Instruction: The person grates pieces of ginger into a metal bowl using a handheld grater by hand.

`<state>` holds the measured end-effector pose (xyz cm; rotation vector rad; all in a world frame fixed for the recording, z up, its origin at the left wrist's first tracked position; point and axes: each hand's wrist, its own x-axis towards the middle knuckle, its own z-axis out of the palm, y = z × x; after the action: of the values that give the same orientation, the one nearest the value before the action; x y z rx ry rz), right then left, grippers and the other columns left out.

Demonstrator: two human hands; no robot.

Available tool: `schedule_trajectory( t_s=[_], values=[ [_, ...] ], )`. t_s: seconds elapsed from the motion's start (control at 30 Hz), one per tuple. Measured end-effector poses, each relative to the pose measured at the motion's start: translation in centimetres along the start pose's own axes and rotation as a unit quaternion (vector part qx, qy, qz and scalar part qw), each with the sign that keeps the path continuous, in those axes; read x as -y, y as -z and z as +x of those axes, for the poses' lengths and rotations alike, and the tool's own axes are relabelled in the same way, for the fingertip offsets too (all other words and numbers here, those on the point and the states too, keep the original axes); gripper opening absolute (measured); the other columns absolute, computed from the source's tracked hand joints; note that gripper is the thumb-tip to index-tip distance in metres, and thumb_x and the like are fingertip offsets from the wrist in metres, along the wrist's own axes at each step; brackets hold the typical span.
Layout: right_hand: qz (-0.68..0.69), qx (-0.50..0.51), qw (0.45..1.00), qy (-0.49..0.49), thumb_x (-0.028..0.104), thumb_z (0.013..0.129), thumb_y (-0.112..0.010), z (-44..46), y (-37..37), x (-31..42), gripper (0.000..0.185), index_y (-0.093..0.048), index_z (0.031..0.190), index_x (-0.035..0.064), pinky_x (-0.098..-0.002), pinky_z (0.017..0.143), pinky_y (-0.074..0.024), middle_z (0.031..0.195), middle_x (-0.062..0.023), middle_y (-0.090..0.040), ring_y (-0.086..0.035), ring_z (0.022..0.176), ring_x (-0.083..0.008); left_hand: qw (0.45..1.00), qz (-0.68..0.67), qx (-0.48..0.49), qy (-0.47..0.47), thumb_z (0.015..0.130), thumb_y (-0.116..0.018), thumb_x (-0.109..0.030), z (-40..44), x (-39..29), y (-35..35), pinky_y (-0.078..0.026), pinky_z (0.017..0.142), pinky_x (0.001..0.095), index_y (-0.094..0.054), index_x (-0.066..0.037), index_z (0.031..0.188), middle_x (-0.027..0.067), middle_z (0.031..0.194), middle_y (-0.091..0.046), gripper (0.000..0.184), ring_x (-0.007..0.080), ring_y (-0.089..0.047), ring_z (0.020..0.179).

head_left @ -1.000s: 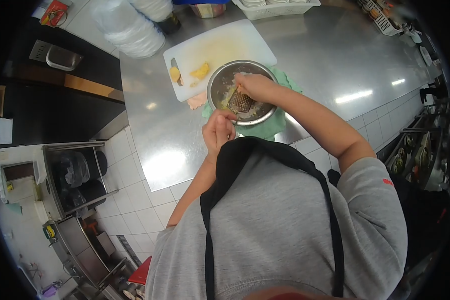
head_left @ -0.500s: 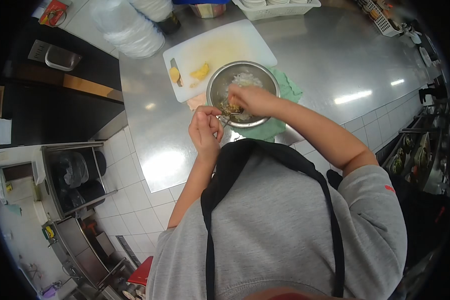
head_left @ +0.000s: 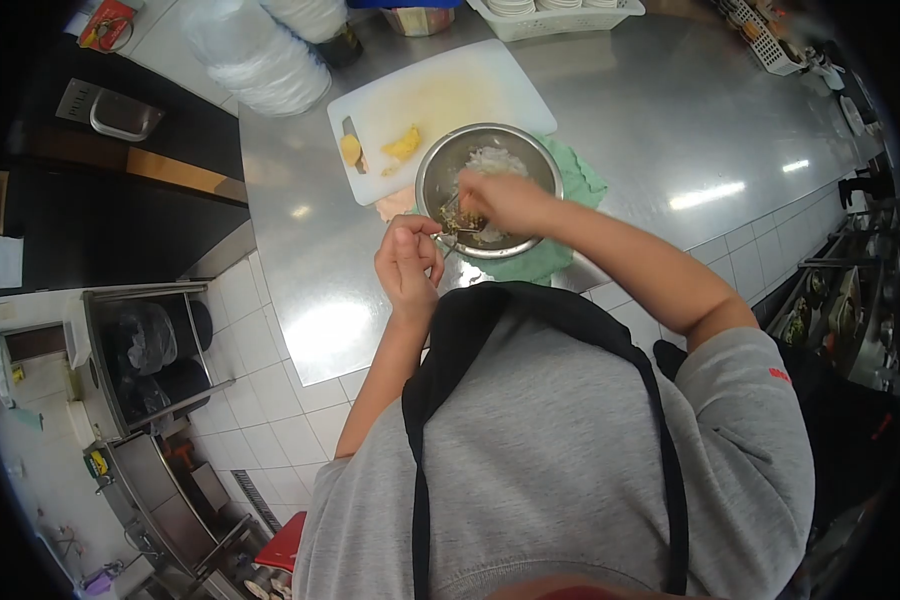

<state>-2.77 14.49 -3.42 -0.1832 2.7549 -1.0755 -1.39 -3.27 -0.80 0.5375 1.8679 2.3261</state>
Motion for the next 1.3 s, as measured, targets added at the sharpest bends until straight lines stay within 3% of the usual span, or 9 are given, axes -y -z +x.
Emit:
schedule_trajectory(
  t_s=[0.07,0.27,0.37,0.5,0.7,0.87,1.0,1.17,1.3],
  values=[
    [0.025,0.006,0.997,0.071,0.017,0.084,-0.050,-0.3,-0.2,0.5,0.013,-0.048,0.089,0.0061,-0.0424,0.066,-0.0429,0.079,-0.0149,-0.060,-0.057,0.078,-0.0341,1.000,0.012,-0.002,0.014,0.093,-0.029,-0.045,-0.2,0.1,0.1,-0.019,0.035,0.0196,-0.049,0.003,0.082,-0.0054,0.045,-0.022,0.052,0.0047,-0.022,0.036],
    [-0.048,-0.050,0.998,-0.013,0.018,0.083,-0.051,2.3,-0.6,-2.1,0.012,-0.048,0.087,0.0072,-0.0416,0.064,-0.0429,0.079,-0.0156,-0.059,-0.057,0.077,-0.0342,0.999,-0.010,0.034,-0.012,0.095,-0.033,-0.028,-0.8,1.6,-0.4,-0.025,0.035,0.0191,-0.052,0.005,0.082,-0.0025,0.045,-0.032,0.040,0.0048,-0.033,0.035],
    [0.001,-0.027,0.996,0.090,0.021,0.083,-0.049,-0.1,-0.6,1.4,0.014,-0.048,0.088,0.0072,-0.0437,0.064,-0.0434,0.079,-0.0166,-0.060,-0.058,0.077,-0.0346,0.999,-0.012,0.036,-0.013,0.095,-0.033,-0.029,-0.9,1.6,-0.2,-0.025,0.035,0.0192,-0.052,0.004,0.082,-0.0024,0.045,-0.032,0.041,0.0047,-0.034,0.035],
    [-0.095,-0.059,0.993,-0.047,0.023,0.084,-0.048,2.2,-0.1,-2.7,0.017,-0.049,0.090,0.0078,-0.0442,0.064,-0.0436,0.079,-0.0169,-0.060,-0.058,0.077,-0.0349,0.999,0.004,0.050,-0.012,0.095,-0.033,-0.028,-1.4,1.8,-0.5,-0.025,0.035,0.0193,-0.052,0.005,0.082,-0.0026,0.046,-0.032,0.040,0.0046,-0.034,0.035],
    [-0.004,-0.026,0.999,0.041,0.025,0.082,-0.048,1.3,-0.5,-1.2,0.019,-0.049,0.091,0.0074,-0.0443,0.066,-0.0441,0.079,-0.0192,-0.060,-0.059,0.078,-0.0346,0.999,-0.026,0.038,-0.014,0.095,-0.034,-0.028,-0.7,1.2,-0.5,-0.025,0.036,0.0191,-0.053,0.004,0.081,-0.0031,0.046,-0.032,0.039,0.0044,-0.034,0.036],
    [-0.118,-0.044,0.991,-0.043,0.024,0.082,-0.050,2.8,0.1,-3.0,0.019,-0.049,0.091,0.0073,-0.0451,0.067,-0.0444,0.079,-0.0186,-0.060,-0.058,0.079,-0.0356,0.999,-0.003,0.037,0.001,0.094,-0.034,-0.029,-0.6,0.6,-1.0,-0.024,0.035,0.0187,-0.052,0.004,0.081,-0.0033,0.045,-0.031,0.040,0.0040,-0.032,0.036],
    [-0.030,-0.045,0.997,0.054,0.024,0.084,-0.050,-0.5,-0.5,0.5,0.018,-0.047,0.090,0.0078,-0.0458,0.062,-0.0431,0.074,-0.0175,-0.059,-0.058,0.074,-0.0361,0.999,-0.034,0.025,-0.010,0.094,-0.034,-0.030,-0.3,0.8,-0.5,-0.024,0.035,0.0189,-0.052,0.004,0.080,-0.0038,0.045,-0.031,0.041,0.0037,-0.032,0.036],
    [-0.114,-0.045,0.989,-0.081,0.023,0.084,-0.048,0.7,0.4,-1.6,0.018,-0.046,0.088,0.0055,-0.0463,0.066,-0.0429,0.077,-0.0186,-0.060,-0.058,0.076,-0.0358,1.000,0.003,0.025,0.007,0.095,-0.033,-0.029,-0.7,0.6,-1.4,-0.024,0.035,0.0187,-0.052,0.004,0.080,-0.0037,0.046,-0.030,0.040,0.0038,-0.031,0.036],
    [-0.055,-0.062,0.996,-0.011,0.021,0.084,-0.048,-2.1,-0.3,2.0,0.015,-0.046,0.087,0.0066,-0.0466,0.060,-0.0438,0.072,-0.0189,-0.059,-0.058,0.070,-0.0376,1.000,-0.014,0.008,0.007,0.095,-0.034,-0.029,-0.7,1.3,-0.8,-0.024,0.035,0.0188,-0.052,0.004,0.080,-0.0036,0.046,-0.030,0.040,0.0037,-0.031,0.036]
  ],
)
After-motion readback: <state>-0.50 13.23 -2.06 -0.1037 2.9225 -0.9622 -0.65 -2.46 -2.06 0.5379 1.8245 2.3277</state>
